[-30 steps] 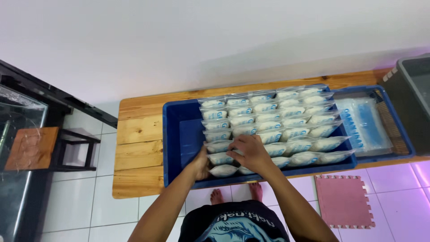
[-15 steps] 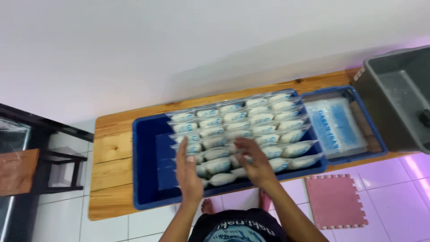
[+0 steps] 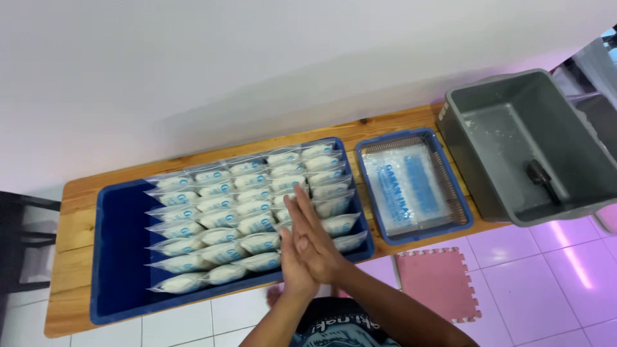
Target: The person scoops white powder from a plastic bin into a small plastic bag using a hand-held scoop and a measuring cup, then places the filled bag into a blue crate with other similar bags.
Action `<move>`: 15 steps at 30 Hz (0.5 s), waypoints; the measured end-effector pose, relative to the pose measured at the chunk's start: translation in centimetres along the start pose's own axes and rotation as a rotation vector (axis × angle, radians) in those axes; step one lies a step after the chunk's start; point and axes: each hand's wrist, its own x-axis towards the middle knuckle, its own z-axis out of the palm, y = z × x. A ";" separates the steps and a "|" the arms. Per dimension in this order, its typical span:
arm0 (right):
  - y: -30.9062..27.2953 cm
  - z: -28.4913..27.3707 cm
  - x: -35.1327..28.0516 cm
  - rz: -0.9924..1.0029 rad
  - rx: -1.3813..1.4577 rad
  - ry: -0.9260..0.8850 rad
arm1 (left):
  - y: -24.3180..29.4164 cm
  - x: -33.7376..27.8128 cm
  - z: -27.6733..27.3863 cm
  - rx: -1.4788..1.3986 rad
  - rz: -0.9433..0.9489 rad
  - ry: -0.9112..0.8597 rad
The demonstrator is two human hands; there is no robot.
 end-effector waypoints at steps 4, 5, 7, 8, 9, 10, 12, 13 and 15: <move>1.4 -2.0 0.5 -0.067 -0.073 -0.016 | -1.4 -2.4 1.2 -0.330 -0.125 -0.211; 2.4 -2.4 0.6 -0.097 -0.092 0.049 | -1.3 -2.9 1.3 -0.200 -0.162 -0.214; 5.0 -4.0 0.2 -0.130 -0.115 0.118 | -0.8 -3.6 1.4 -0.069 -0.200 -0.222; 6.3 -5.1 -0.4 -0.008 -0.248 0.130 | -0.3 -4.0 1.6 0.005 -0.158 -0.327; 7.6 -6.3 -0.9 0.116 -0.380 0.140 | 0.2 -4.3 1.9 0.078 -0.114 -0.432; 7.0 -7.2 -1.4 0.117 -0.389 0.148 | 1.0 -4.2 2.5 0.074 -0.119 -0.441; 5.7 -9.1 -2.6 0.147 -0.322 0.333 | 2.5 -3.9 3.7 0.198 -0.170 -0.359; 5.8 -10.2 -3.0 0.150 -0.333 0.338 | 2.4 -3.3 3.7 0.191 -0.176 -0.368; 6.1 -11.6 -4.4 0.217 -0.243 0.486 | 2.1 -2.7 3.0 0.489 -0.105 -0.297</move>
